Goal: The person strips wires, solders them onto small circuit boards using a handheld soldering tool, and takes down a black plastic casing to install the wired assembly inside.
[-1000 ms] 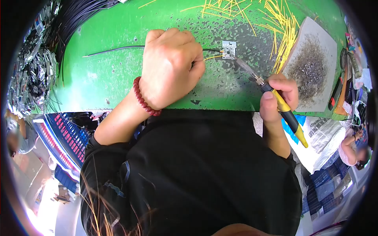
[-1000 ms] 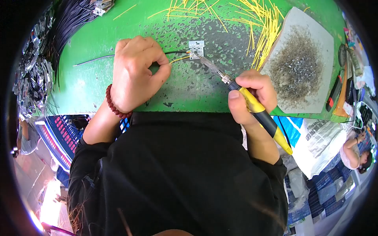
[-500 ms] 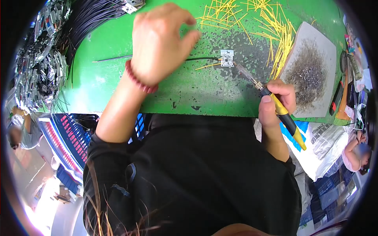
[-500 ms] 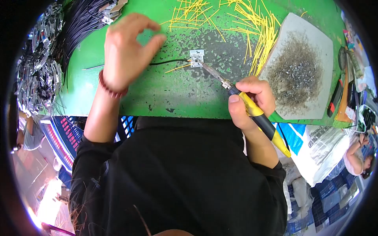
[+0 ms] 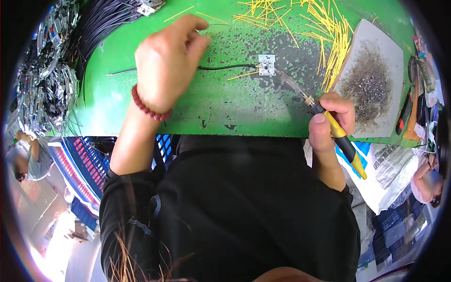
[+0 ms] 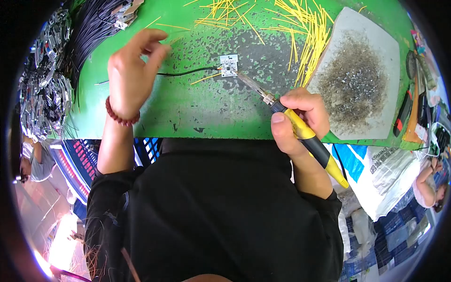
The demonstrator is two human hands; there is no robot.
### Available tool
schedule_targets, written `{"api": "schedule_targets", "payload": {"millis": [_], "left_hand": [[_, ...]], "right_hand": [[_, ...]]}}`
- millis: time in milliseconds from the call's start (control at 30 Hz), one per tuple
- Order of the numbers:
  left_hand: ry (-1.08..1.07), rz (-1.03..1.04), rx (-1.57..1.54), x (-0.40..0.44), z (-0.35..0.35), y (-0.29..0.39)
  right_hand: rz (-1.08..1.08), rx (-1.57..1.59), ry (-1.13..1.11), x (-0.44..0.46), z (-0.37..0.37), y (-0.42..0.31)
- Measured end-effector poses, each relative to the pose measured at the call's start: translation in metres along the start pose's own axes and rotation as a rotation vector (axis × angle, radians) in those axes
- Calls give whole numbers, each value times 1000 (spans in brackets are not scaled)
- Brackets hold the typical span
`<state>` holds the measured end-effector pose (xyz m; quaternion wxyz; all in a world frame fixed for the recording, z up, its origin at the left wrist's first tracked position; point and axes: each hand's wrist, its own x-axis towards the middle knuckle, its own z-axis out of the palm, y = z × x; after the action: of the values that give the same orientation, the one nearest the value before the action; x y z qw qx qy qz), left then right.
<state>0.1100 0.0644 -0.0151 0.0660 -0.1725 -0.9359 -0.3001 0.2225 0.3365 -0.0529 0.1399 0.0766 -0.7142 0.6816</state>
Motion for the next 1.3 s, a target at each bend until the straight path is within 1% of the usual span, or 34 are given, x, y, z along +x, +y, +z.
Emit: {"api": "schedule_targets", "payload": {"millis": [33,67,133,167,233,367,667,767,833,1133,1200,1233,1300], "left_hand": [[-50,-22,-73,-7,-1,8],[-11,118,-80,-12,3,9],[-23,201,-106,-20,7,26],[16,232,-142,-24,16,29],[-4,227,-90,-26,21,39],[7,254,-48,-29,37,35],[34,257,-42,-29,44,29],[25,257,-44,-28,44,29],[27,257,-45,-28,44,29],[31,262,-29,-29,45,28],[37,264,-20,-28,44,28],[27,259,-24,-28,43,29],[26,255,-23,-28,43,28]], "right_hand": [[23,-17,-2,0,0,-2],[28,-17,-7,-1,1,-2],[18,-10,11,-1,2,-1],[22,-14,7,-2,2,-1],[16,-15,-4,-3,1,-1],[7,-33,3,-4,0,1],[39,-49,13,-1,3,0],[68,-75,-24,2,3,-4],[73,-153,-65,4,3,-6],[85,-195,-129,7,4,-7],[2,-47,-18,2,7,-1],[-18,-31,-22,3,6,1],[158,43,-15,7,18,-12]]}}
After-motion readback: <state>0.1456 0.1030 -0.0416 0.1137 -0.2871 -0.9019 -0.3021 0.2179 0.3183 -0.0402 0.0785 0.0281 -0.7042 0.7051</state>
